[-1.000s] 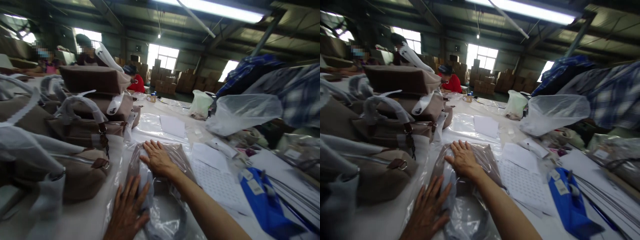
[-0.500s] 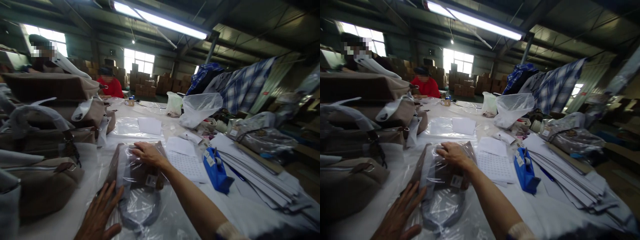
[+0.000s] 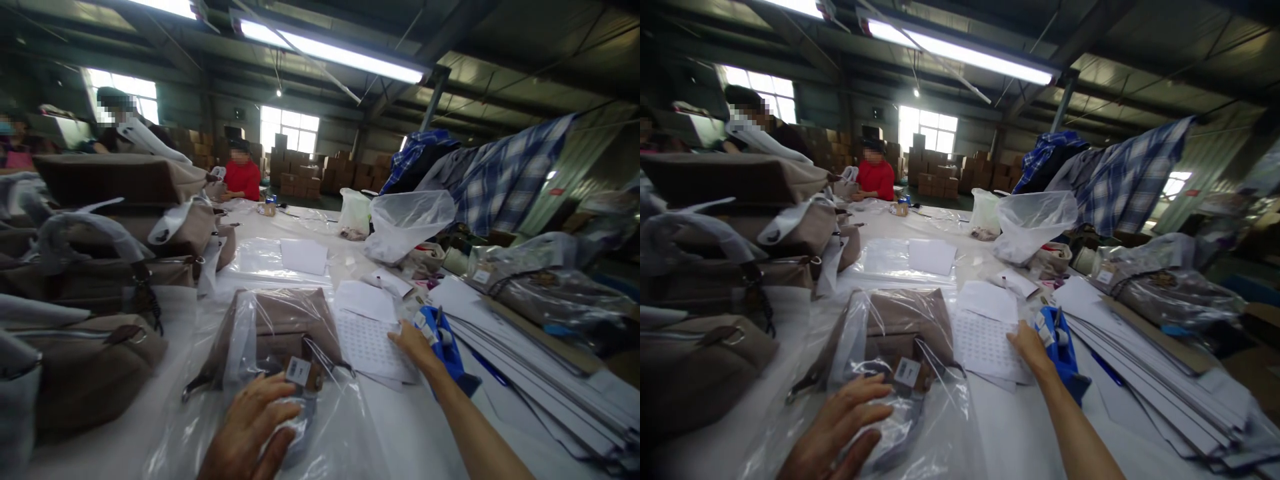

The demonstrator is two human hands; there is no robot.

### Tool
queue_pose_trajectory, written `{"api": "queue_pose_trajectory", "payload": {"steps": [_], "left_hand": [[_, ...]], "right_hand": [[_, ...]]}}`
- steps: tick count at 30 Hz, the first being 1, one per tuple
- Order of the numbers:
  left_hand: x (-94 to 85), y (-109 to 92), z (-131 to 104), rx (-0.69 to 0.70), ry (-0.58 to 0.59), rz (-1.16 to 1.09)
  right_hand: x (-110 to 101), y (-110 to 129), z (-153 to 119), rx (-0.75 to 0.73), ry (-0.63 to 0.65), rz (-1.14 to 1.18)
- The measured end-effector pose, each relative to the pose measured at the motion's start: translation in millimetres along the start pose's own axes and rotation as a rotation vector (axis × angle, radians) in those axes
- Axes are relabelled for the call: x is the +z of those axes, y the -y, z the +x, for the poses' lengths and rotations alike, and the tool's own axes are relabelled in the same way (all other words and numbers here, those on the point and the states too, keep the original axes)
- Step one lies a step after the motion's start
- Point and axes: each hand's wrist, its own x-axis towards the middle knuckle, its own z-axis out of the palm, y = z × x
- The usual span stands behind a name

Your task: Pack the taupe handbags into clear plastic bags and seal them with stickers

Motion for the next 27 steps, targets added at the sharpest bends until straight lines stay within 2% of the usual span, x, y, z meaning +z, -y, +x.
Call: {"api": "queue_pose_trajectory", "payload": {"steps": [3,5,8,11,14,18,22,27], "left_hand": [[22.7,-32,31,0.060,0.073,-0.163],[35.5,-46,55,0.044,0.119,-0.314],[58.5,-54,101,-0.155,0.272,-0.519],[95.6,-42,149,-0.377,0.398,-0.474],[139.8,-21,188,-0.391,0.572,-0.208],[185.1,2,215,-0.380,0.723,-0.084],[206.6,20,222,-0.391,0.807,-0.008],[204.3,38,225,-0.453,0.815,-0.024]], "right_hand": [[8,-6,13,0.047,0.000,0.049],[10,-9,22,0.075,-0.004,0.108],[14,-13,28,0.110,0.014,0.254],[17,-17,27,0.126,0.044,0.452],[19,-19,22,0.153,0.057,0.661],[21,-21,16,0.215,0.075,0.910],[25,-26,10,0.274,0.085,1.083],[31,-34,8,0.322,0.089,1.204]]}}
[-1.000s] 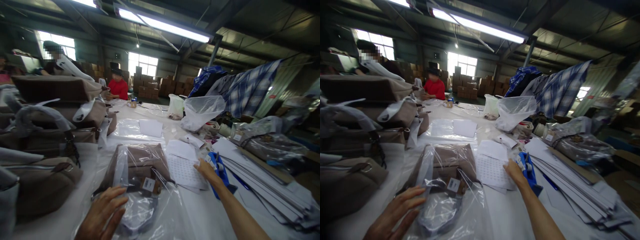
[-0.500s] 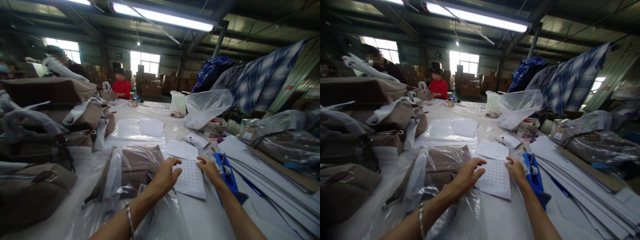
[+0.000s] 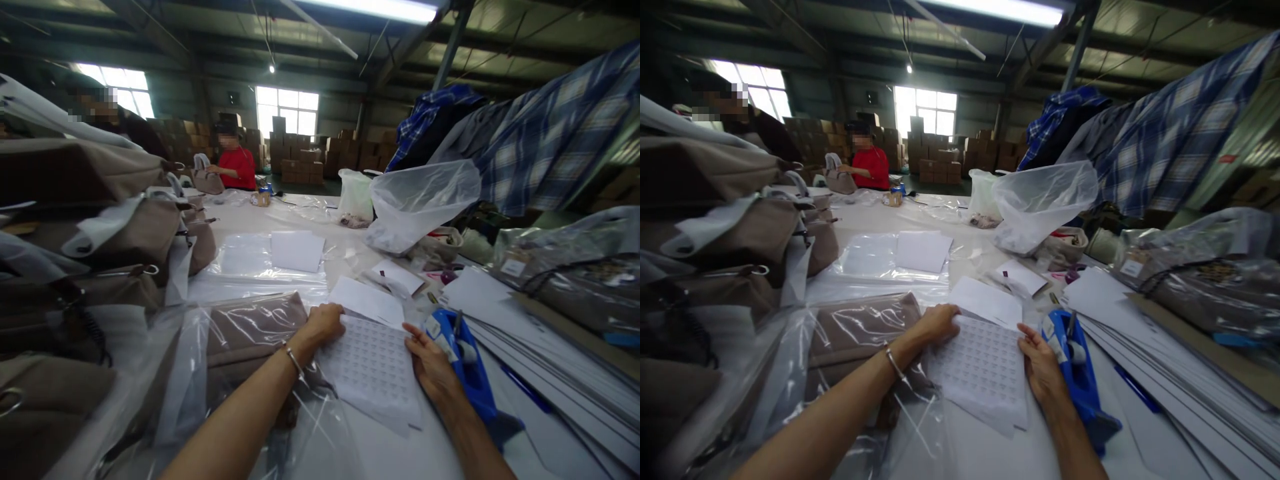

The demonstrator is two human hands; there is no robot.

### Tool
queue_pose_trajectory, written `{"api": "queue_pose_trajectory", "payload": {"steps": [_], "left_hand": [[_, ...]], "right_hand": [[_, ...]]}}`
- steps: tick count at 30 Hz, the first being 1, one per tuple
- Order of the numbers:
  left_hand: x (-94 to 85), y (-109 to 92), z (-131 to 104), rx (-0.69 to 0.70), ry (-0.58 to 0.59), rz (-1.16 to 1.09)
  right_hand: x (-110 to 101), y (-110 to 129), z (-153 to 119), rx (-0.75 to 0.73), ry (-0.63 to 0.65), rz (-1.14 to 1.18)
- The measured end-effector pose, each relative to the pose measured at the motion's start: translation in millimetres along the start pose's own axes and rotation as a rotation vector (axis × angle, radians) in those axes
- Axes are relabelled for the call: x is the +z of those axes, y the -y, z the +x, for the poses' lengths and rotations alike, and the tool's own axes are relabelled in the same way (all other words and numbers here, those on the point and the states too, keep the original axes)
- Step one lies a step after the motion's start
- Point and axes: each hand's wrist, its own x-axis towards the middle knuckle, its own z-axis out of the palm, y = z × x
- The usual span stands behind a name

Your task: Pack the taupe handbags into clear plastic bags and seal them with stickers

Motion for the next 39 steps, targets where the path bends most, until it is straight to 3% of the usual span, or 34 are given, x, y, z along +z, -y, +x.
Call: {"api": "queue_pose_trajectory", "payload": {"steps": [3,6,10,13,15,18,20,23,29,39], "left_hand": [[-5.9,3,0,-0.024,0.025,-0.080],[-5.2,3,1,-0.022,0.066,-0.146],[0.7,3,3,-0.002,0.153,-0.222],[3.6,4,6,0.013,0.225,-0.295],[5.1,5,9,0.006,0.260,-0.351],[7.4,6,12,-0.013,0.301,-0.441],[9.1,6,13,-0.020,0.328,-0.498],[12.5,6,13,-0.010,0.369,-0.561],[21.3,6,13,0.061,0.305,-0.567],[26.1,-2,10,0.287,0.171,-0.373]], "right_hand": [[-2,-6,3,-0.007,-0.048,-0.076],[-1,-10,3,-0.108,-0.095,-0.412],[9,-3,-15,-0.486,-0.138,-0.979],[27,10,-35,-0.751,-0.135,-1.094],[41,16,-44,-0.702,-0.049,-1.000],[54,11,-43,-0.430,0.087,-0.799],[55,2,-37,-0.277,0.114,-0.679],[51,-12,-29,-0.174,0.135,-0.548],[53,-13,-33,-0.116,0.145,-0.470],[60,-11,-40,-0.259,0.119,-0.588]]}}
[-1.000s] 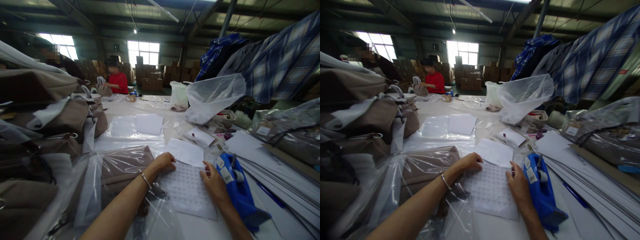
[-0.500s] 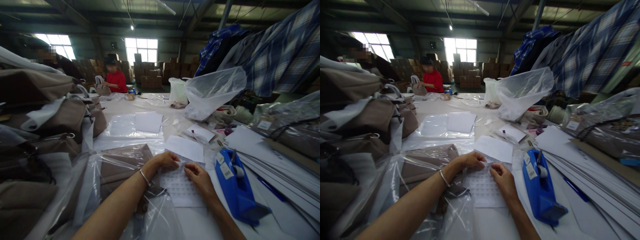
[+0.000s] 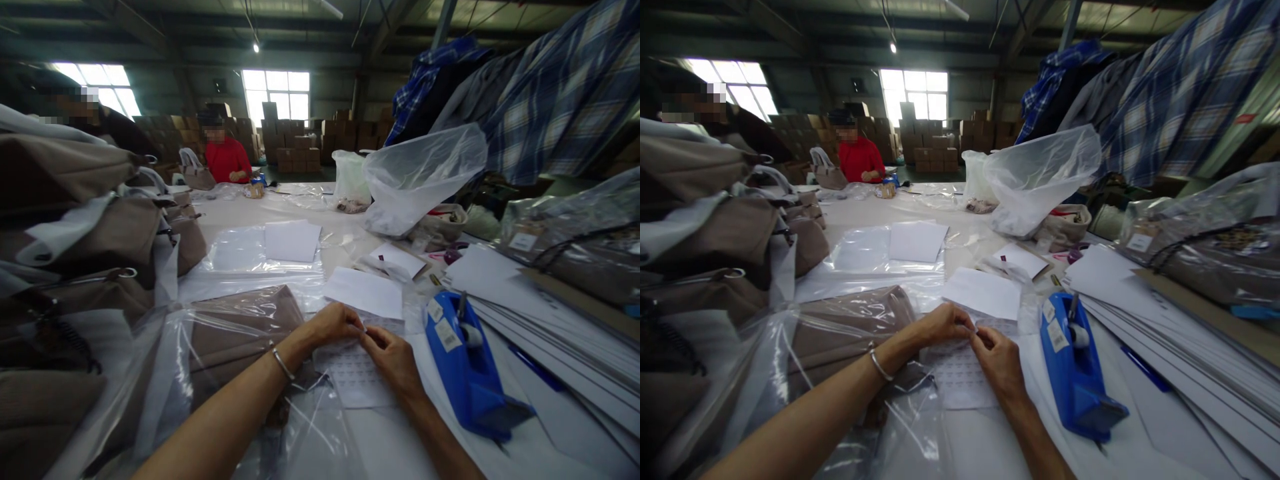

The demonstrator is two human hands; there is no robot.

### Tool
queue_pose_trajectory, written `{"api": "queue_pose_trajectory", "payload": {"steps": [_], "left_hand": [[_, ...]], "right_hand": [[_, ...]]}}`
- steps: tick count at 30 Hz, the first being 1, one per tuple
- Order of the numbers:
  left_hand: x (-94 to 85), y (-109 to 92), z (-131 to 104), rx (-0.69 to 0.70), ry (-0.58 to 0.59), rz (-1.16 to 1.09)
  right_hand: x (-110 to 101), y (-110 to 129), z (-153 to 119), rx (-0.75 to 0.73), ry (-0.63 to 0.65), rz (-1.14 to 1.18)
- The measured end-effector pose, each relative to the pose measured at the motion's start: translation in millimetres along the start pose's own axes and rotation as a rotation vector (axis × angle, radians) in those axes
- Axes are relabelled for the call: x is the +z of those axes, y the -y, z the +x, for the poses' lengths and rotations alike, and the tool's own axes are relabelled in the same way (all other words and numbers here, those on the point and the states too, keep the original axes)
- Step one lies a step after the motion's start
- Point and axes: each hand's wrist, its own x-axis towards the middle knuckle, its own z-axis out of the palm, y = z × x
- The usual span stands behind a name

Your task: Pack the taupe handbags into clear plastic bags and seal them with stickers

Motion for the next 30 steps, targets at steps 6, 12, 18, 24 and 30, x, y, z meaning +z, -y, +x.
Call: {"api": "queue_pose_trajectory", "payload": {"steps": [6,12,18,24,30], "left_hand": [[1.4,-2,-4,0.011,-0.015,0.121],[1.2,-5,-7,0.006,-0.032,0.176],[-0.8,-8,-9,0.011,-0.031,0.189],[-0.8,-9,-9,0.016,-0.044,0.194],[-0.7,-11,-11,-0.022,-0.064,0.208]], "right_hand": [[4,-6,2,-0.089,-0.057,-0.120],[7,-9,3,-0.130,-0.096,-0.177],[4,-8,2,-0.127,-0.097,-0.167],[4,-2,-4,-0.079,-0.092,-0.065],[7,0,-4,-0.072,-0.081,-0.069]]}}
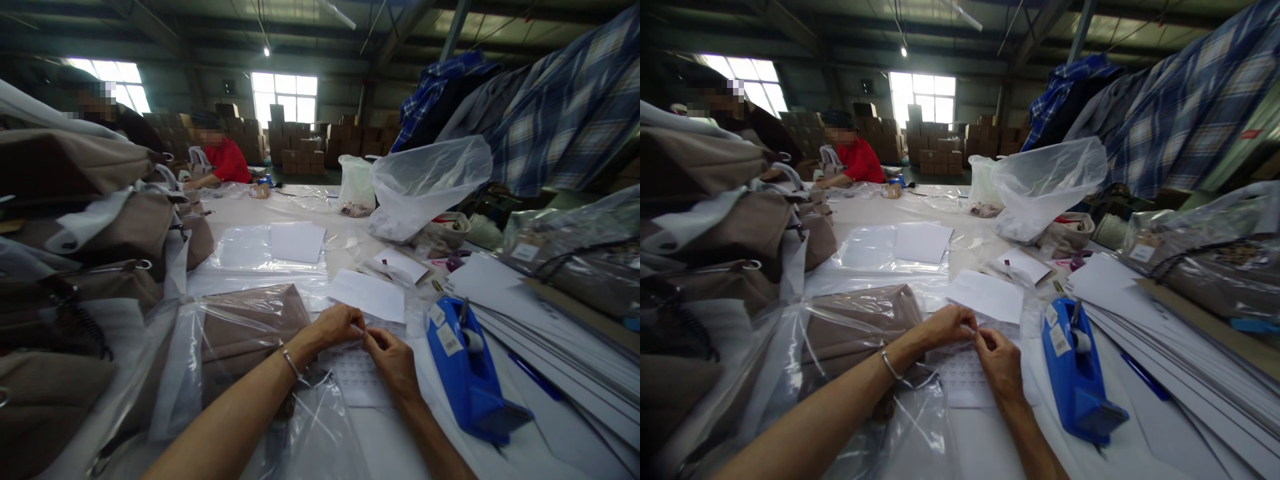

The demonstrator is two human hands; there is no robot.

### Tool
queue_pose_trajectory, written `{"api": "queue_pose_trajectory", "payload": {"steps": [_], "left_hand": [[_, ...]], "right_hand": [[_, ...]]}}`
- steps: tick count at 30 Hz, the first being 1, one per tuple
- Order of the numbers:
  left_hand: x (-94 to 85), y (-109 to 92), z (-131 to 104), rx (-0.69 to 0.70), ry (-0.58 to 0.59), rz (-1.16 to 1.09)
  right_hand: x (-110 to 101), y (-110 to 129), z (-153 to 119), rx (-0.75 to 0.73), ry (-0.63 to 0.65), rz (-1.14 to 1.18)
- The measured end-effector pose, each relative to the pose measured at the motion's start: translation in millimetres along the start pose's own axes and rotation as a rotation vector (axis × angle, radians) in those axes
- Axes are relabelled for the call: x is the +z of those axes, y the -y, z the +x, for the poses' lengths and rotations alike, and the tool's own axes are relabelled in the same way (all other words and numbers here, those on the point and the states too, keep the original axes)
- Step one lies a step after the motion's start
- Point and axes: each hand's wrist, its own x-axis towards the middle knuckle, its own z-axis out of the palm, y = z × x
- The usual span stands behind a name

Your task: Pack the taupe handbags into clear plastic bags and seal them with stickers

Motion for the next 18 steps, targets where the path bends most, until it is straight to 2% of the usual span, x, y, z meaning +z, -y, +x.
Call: {"api": "queue_pose_trajectory", "payload": {"steps": [18], "left_hand": [[-2.0,2.3,0.7,-0.006,0.034,-0.067]], "right_hand": [[-1.0,-9.7,4.2,0.069,0.067,0.101]]}}
